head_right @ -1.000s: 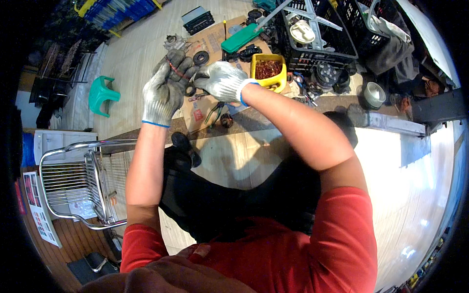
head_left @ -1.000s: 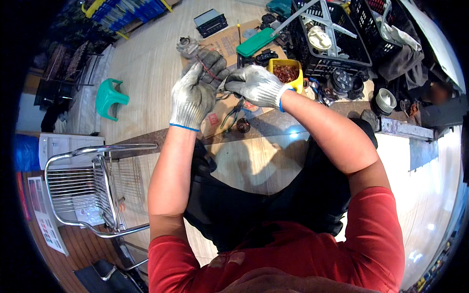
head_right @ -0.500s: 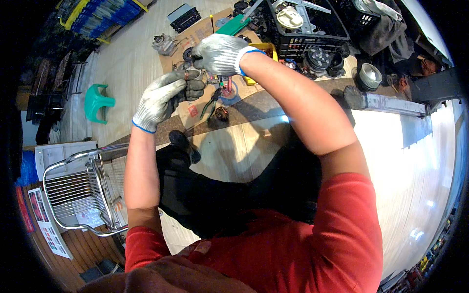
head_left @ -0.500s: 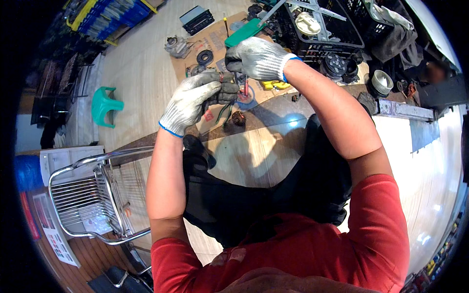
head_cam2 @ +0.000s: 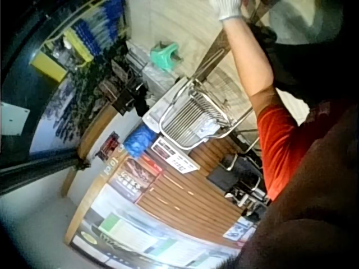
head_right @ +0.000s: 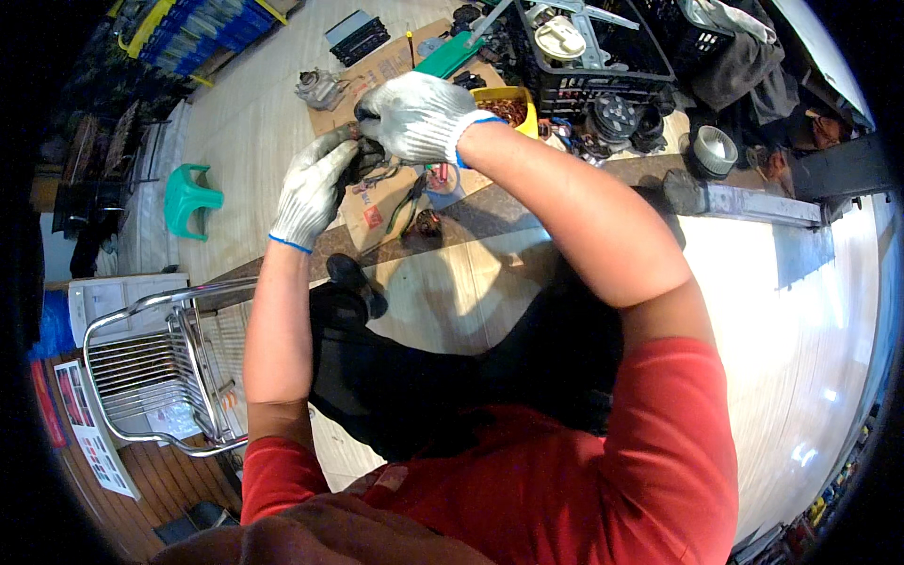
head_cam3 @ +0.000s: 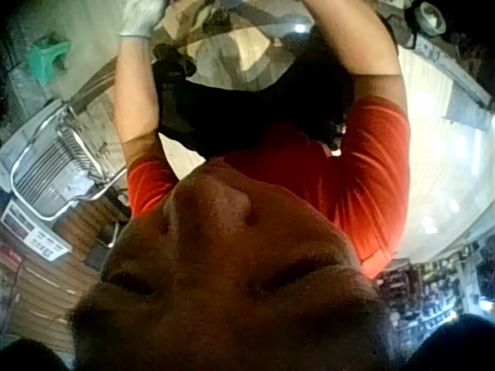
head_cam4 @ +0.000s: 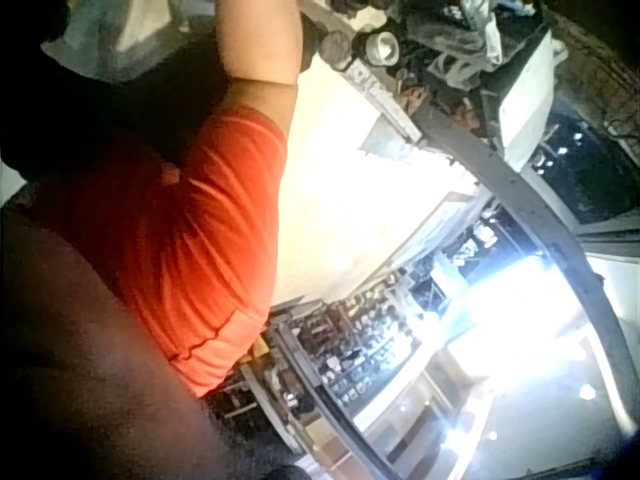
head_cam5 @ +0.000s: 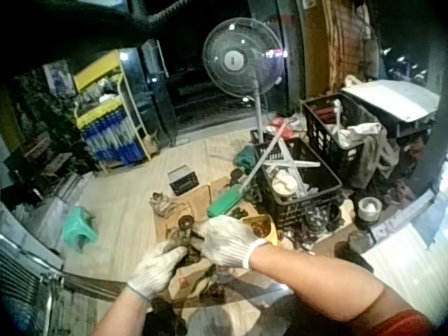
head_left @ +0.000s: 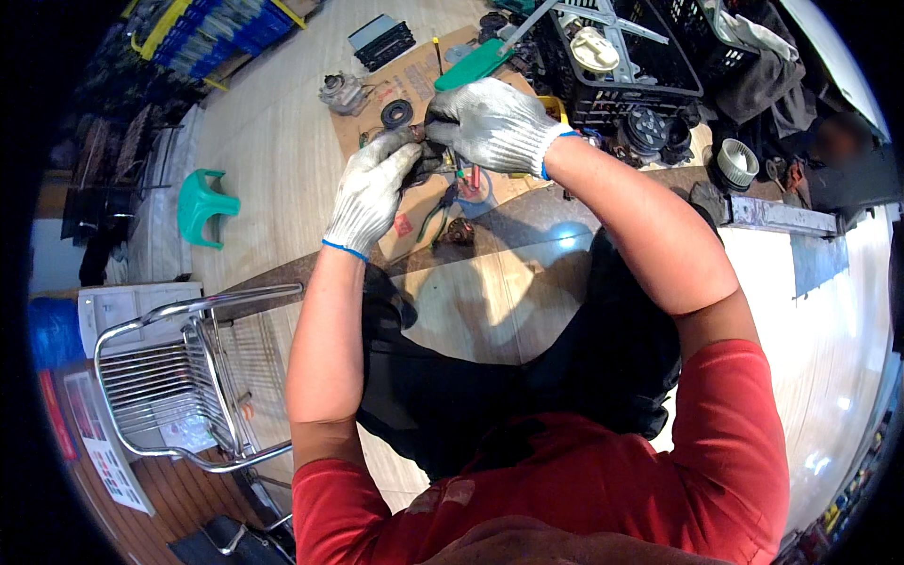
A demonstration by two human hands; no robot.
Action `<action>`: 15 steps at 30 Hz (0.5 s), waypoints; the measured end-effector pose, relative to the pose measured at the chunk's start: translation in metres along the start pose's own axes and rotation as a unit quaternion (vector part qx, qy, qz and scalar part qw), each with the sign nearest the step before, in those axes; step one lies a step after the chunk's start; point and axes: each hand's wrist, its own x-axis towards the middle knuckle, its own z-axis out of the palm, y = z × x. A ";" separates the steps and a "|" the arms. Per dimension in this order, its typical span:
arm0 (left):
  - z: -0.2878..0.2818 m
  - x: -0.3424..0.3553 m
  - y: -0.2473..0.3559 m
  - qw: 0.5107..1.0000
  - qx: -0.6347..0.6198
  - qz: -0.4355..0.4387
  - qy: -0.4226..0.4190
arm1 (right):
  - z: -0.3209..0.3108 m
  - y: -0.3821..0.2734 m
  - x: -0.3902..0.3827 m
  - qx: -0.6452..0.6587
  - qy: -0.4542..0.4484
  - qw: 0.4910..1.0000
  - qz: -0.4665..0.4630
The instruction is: The person holds a copper wire coil and uses a screwdriver to pry or clean parts of it while sitting on the floor. They handle the coil, a screwdriver, and other small mechanical components.
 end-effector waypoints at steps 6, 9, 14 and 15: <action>0.010 0.000 0.006 0.985 -0.164 0.014 0.050 | 0.021 0.001 0.000 0.035 0.018 0.999 -0.017; 0.013 -0.002 0.007 0.965 -0.249 0.035 0.068 | 0.023 -0.009 0.000 0.064 0.004 0.998 0.022; 0.011 0.003 0.011 0.911 -0.406 0.063 0.032 | 0.031 -0.011 -0.004 0.072 0.013 0.997 -0.007; 0.010 0.005 0.009 0.900 -0.429 0.068 0.040 | 0.036 -0.010 -0.004 0.065 0.022 0.998 -0.012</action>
